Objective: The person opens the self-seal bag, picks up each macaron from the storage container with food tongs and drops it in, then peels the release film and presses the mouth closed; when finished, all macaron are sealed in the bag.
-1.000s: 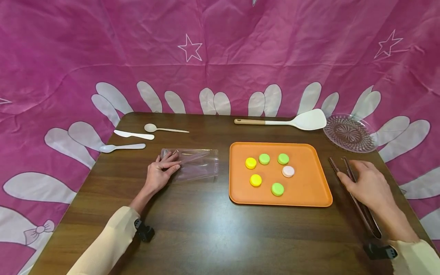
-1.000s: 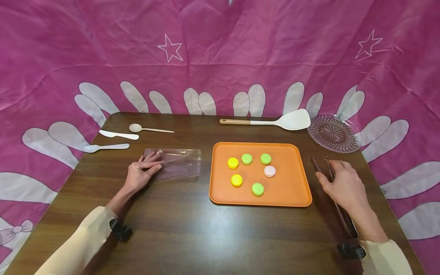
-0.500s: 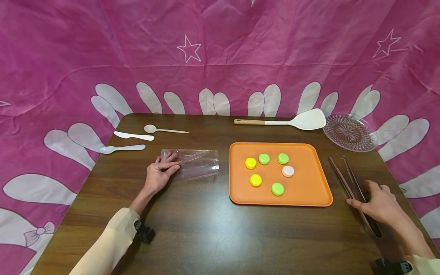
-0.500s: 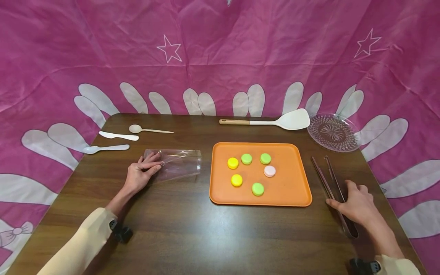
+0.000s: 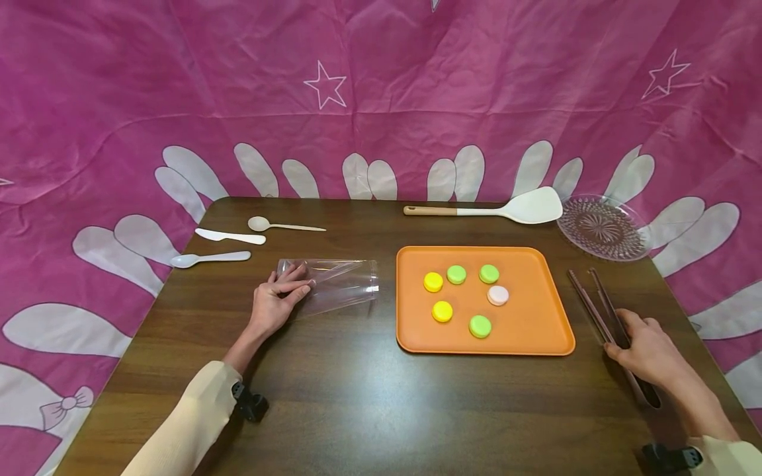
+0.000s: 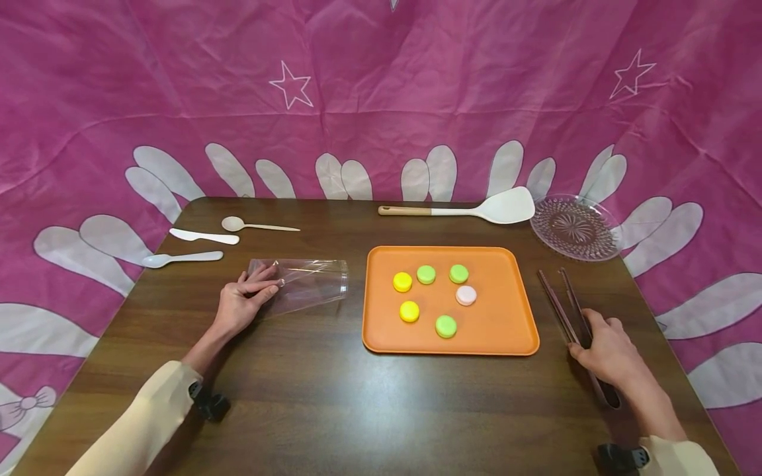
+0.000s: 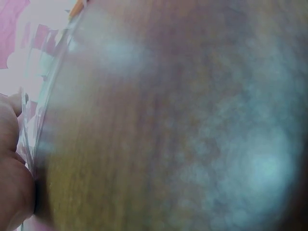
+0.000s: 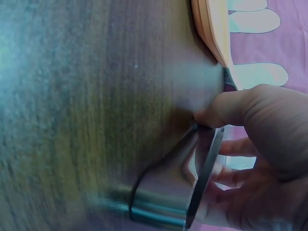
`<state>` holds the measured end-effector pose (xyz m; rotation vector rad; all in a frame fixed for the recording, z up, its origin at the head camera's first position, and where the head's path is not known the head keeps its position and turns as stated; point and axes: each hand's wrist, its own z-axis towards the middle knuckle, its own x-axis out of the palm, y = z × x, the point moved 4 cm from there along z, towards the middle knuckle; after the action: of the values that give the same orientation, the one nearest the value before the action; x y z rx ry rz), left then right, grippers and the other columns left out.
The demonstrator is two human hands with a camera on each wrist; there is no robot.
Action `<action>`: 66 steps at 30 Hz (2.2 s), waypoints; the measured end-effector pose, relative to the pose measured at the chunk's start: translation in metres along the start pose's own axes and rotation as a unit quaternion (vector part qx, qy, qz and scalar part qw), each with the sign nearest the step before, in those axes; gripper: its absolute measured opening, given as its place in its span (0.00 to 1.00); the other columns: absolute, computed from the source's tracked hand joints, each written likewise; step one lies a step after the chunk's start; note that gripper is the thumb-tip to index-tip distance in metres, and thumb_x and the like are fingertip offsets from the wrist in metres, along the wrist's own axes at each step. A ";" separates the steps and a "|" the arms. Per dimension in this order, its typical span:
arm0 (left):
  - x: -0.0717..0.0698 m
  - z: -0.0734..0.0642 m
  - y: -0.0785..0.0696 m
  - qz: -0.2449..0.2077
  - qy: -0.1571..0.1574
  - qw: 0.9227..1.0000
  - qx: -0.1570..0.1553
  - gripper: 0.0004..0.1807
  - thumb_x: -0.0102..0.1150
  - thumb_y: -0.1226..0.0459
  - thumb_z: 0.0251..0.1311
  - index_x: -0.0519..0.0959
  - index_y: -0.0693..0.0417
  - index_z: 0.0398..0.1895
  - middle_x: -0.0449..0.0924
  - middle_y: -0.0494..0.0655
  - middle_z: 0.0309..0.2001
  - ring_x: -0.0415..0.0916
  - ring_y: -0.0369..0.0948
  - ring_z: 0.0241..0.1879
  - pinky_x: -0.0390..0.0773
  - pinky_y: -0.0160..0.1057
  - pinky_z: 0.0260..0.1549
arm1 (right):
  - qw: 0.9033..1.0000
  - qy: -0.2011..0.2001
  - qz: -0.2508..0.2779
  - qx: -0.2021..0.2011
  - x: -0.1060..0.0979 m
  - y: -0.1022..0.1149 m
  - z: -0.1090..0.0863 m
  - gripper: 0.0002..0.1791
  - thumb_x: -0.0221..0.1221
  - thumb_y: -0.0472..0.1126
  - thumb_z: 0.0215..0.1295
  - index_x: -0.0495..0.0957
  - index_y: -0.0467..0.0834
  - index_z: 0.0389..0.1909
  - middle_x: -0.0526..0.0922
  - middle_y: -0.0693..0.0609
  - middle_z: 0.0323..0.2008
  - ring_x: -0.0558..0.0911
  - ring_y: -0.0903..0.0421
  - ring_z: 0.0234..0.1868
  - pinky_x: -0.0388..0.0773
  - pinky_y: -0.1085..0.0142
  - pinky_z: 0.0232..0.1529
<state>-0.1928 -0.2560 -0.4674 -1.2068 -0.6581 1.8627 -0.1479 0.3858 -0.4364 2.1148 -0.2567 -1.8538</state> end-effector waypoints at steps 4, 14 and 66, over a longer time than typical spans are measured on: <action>0.001 0.000 0.000 -0.005 0.000 1.000 -0.003 0.07 0.72 0.74 0.54 0.89 0.63 0.37 0.81 0.60 0.53 0.72 0.58 0.63 0.51 0.62 0.68 | 1.000 -0.006 0.002 -0.002 0.002 -0.001 -0.001 0.39 0.64 0.34 0.54 0.56 0.17 0.60 0.67 0.18 0.42 0.72 0.26 0.41 0.71 0.34 0.38; 0.000 0.000 -0.001 -0.006 0.001 1.000 -0.006 0.07 0.72 0.73 0.55 0.89 0.63 0.38 0.82 0.59 0.53 0.72 0.56 0.63 0.51 0.60 0.69 | 0.990 -0.109 -0.008 -0.087 0.003 0.002 -0.010 0.37 0.59 0.22 0.43 0.60 0.27 0.60 0.72 0.21 0.35 0.71 0.29 0.39 0.69 0.36 0.33; -0.001 -0.002 0.000 -0.006 0.002 1.000 -0.004 0.06 0.71 0.74 0.55 0.89 0.63 0.37 0.81 0.61 0.53 0.69 0.57 0.65 0.50 0.62 0.69 | 0.945 -0.118 -0.080 -0.294 -0.003 0.043 0.004 0.53 0.71 0.21 0.43 0.69 0.56 0.72 0.71 0.57 0.33 0.66 0.60 0.31 0.56 0.63 0.25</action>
<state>-0.1906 -0.2573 -0.4680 -1.2089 -0.6696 1.8494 -0.1490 0.3463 -0.4191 1.5447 0.3879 -1.9571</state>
